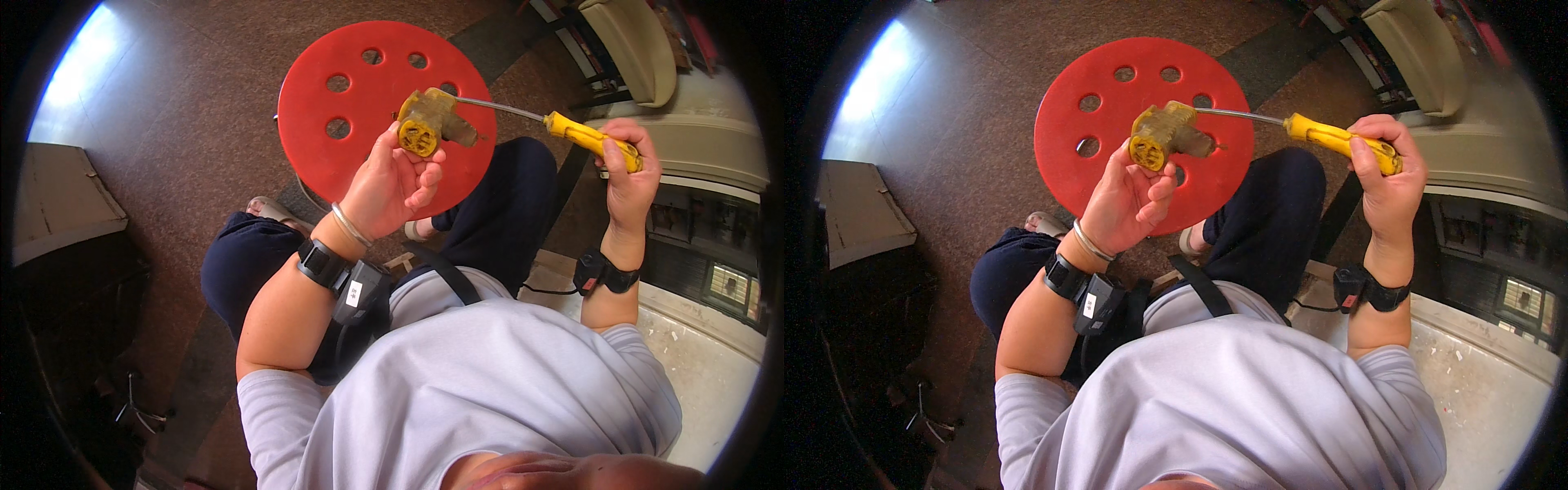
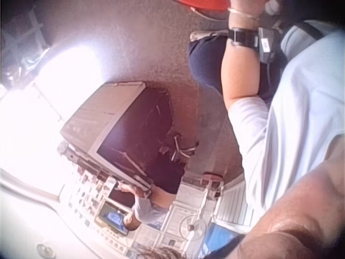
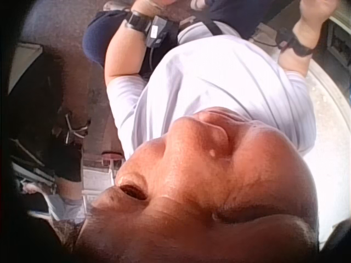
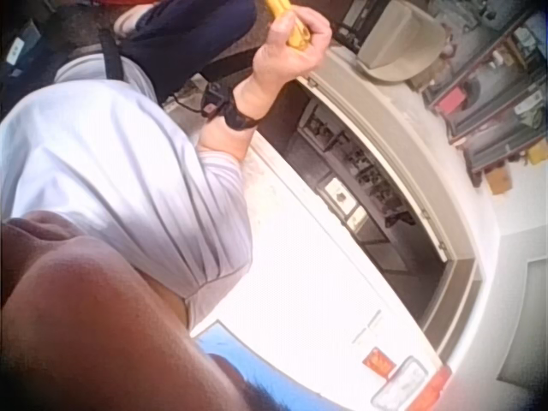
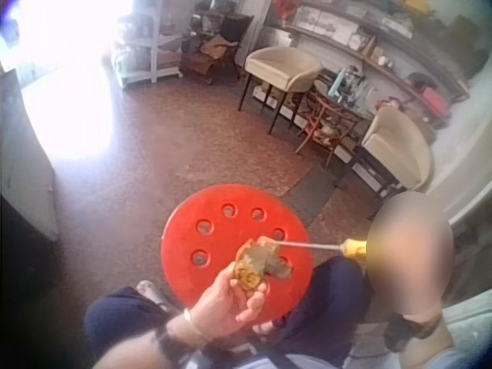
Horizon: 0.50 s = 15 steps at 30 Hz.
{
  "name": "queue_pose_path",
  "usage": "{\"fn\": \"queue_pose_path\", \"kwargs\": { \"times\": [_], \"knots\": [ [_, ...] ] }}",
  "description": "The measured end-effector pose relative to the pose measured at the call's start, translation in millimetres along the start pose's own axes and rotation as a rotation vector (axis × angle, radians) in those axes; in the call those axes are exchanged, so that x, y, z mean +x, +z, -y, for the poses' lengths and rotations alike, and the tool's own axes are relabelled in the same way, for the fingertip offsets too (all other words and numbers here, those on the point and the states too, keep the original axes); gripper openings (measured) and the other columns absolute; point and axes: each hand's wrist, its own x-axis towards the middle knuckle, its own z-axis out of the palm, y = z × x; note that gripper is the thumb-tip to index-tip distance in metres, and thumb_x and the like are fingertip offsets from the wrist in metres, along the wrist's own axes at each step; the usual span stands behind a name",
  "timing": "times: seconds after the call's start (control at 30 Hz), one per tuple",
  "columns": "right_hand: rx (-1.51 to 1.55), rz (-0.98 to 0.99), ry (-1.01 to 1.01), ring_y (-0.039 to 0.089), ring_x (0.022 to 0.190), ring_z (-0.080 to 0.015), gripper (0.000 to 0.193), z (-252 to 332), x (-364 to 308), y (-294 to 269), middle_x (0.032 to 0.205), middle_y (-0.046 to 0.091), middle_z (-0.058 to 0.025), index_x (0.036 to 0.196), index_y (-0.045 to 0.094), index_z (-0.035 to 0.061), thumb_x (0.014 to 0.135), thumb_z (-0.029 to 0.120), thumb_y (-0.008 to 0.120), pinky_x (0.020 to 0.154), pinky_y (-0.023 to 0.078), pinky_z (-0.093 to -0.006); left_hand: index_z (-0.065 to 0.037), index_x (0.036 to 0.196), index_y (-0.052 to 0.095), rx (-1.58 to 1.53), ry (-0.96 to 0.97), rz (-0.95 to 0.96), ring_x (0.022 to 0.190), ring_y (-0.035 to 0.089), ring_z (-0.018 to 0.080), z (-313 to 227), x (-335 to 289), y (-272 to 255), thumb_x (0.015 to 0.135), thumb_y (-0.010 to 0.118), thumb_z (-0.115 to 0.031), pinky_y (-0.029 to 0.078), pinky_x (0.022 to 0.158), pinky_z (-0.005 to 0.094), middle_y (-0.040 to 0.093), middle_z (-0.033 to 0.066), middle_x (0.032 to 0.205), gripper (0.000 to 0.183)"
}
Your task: The person uses a screwdriver to loosen or tighten screws on a yellow electrical outlet while holding it against a red perforated disk.
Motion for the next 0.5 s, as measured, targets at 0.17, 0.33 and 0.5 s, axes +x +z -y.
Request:
{"fn": "queue_pose_path", "kwargs": {
  "times": [0.17,0.33,0.5],
  "knots": [
    [-0.039,0.018,0.016,0.050,0.070,-0.0072,0.007,-4.4,-0.2,2.4,0.092,0.055,-0.0056,0.086,0.055,0.0012,0.081,0.001,0.060,0.061,0.043,-0.0198,0.000,0.096,0.052,-0.028,-0.019,-0.003,0.048,0.035,0.0085,2.3,2.6,3.0,0.096,0.020,-0.050,0.030,0.043,0.0190,0.047,0.0018,0.066,0.059],
    [-0.073,0.035,0.049,0.050,0.071,-0.0074,0.007,-3.8,-1.8,5.6,0.091,0.056,-0.0049,0.087,0.056,0.0010,0.082,0.002,0.060,0.061,0.043,-0.0198,-0.002,0.098,0.052,-0.021,-0.029,-0.084,0.046,0.034,0.0071,5.3,5.8,6.0,0.095,0.022,-0.051,0.029,0.042,0.0178,0.045,-0.0010,0.066,0.058],
    [-0.079,-0.107,-0.022,0.051,0.071,-0.0079,0.005,3.1,-0.2,-10.7,0.091,0.057,-0.0053,0.086,0.056,0.0023,0.083,0.006,0.058,0.059,0.044,-0.0198,0.000,0.105,0.053,-0.094,-0.044,-0.157,0.048,0.034,0.0062,7.9,9.9,6.2,0.093,0.030,-0.055,0.031,0.044,0.0165,0.045,-0.0017,0.067,0.061]
  ]
}}
